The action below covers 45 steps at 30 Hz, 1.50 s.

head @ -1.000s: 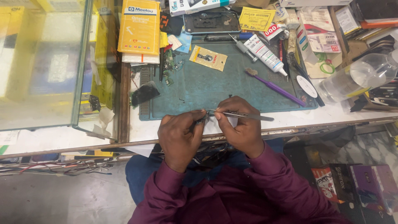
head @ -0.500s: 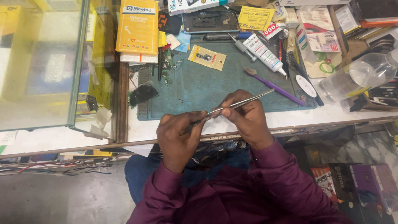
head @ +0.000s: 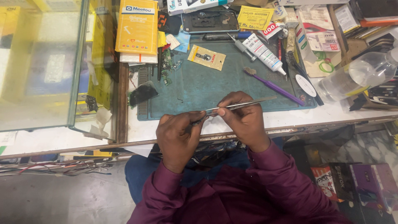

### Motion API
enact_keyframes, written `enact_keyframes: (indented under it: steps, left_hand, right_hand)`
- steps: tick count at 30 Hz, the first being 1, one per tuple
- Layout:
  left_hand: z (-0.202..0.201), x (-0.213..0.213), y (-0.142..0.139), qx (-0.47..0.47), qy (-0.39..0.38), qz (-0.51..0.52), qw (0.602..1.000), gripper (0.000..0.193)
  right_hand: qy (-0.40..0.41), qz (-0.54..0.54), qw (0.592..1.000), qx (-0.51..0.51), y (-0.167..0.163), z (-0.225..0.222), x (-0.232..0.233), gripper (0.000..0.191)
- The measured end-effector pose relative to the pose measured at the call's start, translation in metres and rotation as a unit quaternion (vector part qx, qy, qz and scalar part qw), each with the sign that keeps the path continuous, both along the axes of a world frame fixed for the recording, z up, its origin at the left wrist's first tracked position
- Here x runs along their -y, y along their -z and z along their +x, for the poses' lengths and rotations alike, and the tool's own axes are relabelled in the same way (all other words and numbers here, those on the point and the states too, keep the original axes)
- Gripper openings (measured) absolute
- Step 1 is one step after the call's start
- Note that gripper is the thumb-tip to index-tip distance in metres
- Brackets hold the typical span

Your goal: The person sits at a repair bench cleaning a small phone component. They hold the part with tweezers and one hand, scrub it with a purple brush, spray liquid on it from a spray bottle, and continue brushing and picking at it throughout the clip.

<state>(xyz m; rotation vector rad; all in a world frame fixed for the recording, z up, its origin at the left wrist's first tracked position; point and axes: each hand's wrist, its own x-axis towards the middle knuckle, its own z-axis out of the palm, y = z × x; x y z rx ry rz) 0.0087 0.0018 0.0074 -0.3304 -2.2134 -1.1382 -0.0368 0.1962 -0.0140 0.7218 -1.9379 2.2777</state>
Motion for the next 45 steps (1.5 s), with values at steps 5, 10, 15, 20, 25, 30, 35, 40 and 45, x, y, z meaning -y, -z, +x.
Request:
enact_keyframes:
  steps: [5, 10, 15, 20, 25, 30, 35, 40, 45]
  left_hand:
    - [0.0, 0.0, 0.0, 0.001, -0.012, 0.0, 1.0, 0.014]
    - [0.001, 0.0, 0.002, 0.005, -0.025, 0.01, 1.0, 0.01]
    - [0.0, 0.001, 0.002, 0.005, -0.014, 0.031, 0.999, 0.01]
    - [0.0, 0.0, 0.0, 0.009, -0.009, 0.045, 0.999, 0.01]
    - [0.0, -0.001, 0.0, 0.004, -0.014, 0.029, 0.999, 0.011]
    - [0.0, -0.002, 0.001, 0.001, -0.02, 0.023, 1.0, 0.011]
    - [0.0, -0.001, -0.001, -0.001, -0.016, 0.017, 1.0, 0.011]
    - [0.001, 0.002, -0.003, -0.005, -0.007, 0.013, 1.0, 0.012]
    - [0.002, 0.003, -0.001, 0.005, -0.009, 0.028, 1.0, 0.01]
  right_hand:
    - [0.062, 0.087, 0.99, -0.097, 0.0, 0.007, 0.007, 0.012]
    - [-0.013, 0.045, 0.999, 0.011, -0.001, 0.004, 0.004, 0.013]
    - [-0.066, -0.015, 0.996, 0.061, -0.003, -0.004, -0.004, 0.014]
    - [-0.056, -0.038, 0.997, 0.036, -0.003, -0.004, -0.006, 0.013]
    - [-0.028, -0.002, 1.0, 0.007, -0.001, -0.001, -0.005, 0.013]
    - [0.009, 0.023, 1.0, 0.002, 0.001, 0.001, -0.002, 0.015]
    - [0.031, 0.036, 0.999, -0.021, -0.001, 0.003, 0.002, 0.013]
    - [0.112, 0.164, 0.967, -0.157, -0.002, 0.013, 0.012, 0.011]
    - [0.067, 0.087, 0.993, -0.05, -0.001, 0.008, 0.009, 0.012]
